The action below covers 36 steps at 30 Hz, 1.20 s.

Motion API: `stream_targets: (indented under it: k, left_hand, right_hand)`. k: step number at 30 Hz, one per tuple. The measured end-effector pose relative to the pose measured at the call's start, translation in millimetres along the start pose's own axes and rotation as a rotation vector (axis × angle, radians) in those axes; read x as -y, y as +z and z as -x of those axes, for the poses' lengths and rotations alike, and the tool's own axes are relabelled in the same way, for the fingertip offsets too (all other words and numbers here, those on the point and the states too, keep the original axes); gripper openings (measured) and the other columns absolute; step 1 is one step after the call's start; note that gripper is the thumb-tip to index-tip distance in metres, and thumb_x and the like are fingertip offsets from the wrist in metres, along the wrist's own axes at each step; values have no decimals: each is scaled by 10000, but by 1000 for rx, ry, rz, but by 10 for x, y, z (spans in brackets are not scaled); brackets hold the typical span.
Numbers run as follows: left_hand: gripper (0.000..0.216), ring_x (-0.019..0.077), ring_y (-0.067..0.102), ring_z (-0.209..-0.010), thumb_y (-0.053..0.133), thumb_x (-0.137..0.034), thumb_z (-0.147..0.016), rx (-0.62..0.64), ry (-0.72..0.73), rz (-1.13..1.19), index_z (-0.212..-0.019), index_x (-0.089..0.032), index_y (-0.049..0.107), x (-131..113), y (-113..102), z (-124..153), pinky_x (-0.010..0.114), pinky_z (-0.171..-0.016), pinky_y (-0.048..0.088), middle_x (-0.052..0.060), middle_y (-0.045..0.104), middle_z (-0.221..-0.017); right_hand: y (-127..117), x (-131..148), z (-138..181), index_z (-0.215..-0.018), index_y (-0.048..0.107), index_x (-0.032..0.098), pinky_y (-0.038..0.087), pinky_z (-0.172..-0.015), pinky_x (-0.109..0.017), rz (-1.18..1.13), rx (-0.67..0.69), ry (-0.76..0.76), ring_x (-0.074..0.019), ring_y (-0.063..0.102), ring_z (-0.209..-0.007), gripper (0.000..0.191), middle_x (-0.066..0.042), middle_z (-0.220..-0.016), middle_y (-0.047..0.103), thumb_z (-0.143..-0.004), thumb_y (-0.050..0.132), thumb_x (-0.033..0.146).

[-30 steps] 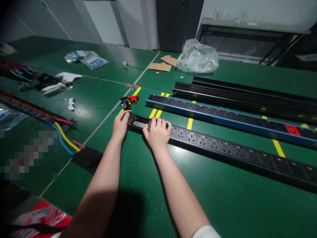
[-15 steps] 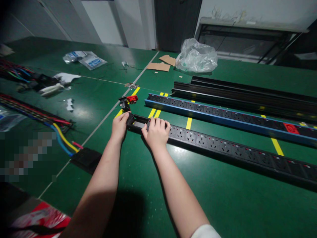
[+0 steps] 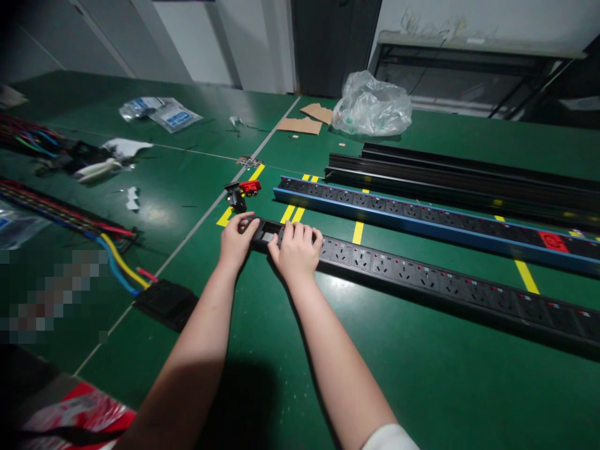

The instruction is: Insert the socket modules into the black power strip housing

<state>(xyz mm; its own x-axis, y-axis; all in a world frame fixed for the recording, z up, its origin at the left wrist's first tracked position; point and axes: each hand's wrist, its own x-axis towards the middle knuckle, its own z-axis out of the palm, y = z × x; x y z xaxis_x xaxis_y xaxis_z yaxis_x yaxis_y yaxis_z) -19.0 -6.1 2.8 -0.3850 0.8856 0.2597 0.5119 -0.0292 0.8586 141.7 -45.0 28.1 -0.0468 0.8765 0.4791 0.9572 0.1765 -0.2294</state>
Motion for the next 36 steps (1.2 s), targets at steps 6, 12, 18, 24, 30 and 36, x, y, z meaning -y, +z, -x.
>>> stream_targets:
  k: [6,12,18,24,30,36]
  left_hand:
    - [364,164,635,-662,754,-502,-674,-19,-83,123,-812,-175,672,-101,-5,58,276,-632,489,36,682,-724]
    - [311,130,592,-583,741,-466,-702,97,-53,192,-666,-161,689,-217,48,118,241,-579,454,19,677,-639]
    - [490,138,626,-588,497,-557,-878,60,-128,351,-701,-154,711,-162,71,26,252,-614,484,48,680,-640]
    - [477,116,582,-578,431,-530,-916,-114,-122,355,-803,-151,698,-79,107,-47,227,-572,449,39,646,-654]
    - [436,113,571,-613,417,-496,-927,-216,-128,438,-838,-154,671,39,102,-101,220,-580,441,39,625,-694]
    - [401,104,540,-586,427,-468,-926,-200,-135,428,-817,-160,660,47,124,-121,214,-560,418,29,603,-683]
  right_hand:
    - [6,-2,-3,-1193,625,181,247,-997,-443,7,-6,-5,-266,507,-1059,397,-105,-1150,652,-949,420,418]
    - [-13,11,-8,-1211,624,183,243,-1003,-458,4,24,9,-264,516,-1068,435,-110,-1151,658,-978,369,448]
    - [-123,2,-9,-1474,381,359,226,-1047,-464,-12,116,-151,-257,463,-1215,495,-50,-1391,545,-987,373,450]
    - [-160,-7,-17,-1429,426,409,260,-1004,-471,2,210,-225,-286,448,-1212,497,-46,-1426,507,-952,439,545]
    - [-129,142,-125,-1184,630,367,280,-950,-442,-75,189,-36,-250,514,-1063,349,-50,-1155,637,-968,409,529]
    - [-63,261,-217,-1108,635,129,300,-944,-476,7,172,121,-322,517,-1017,582,-167,-1052,647,-845,506,631]
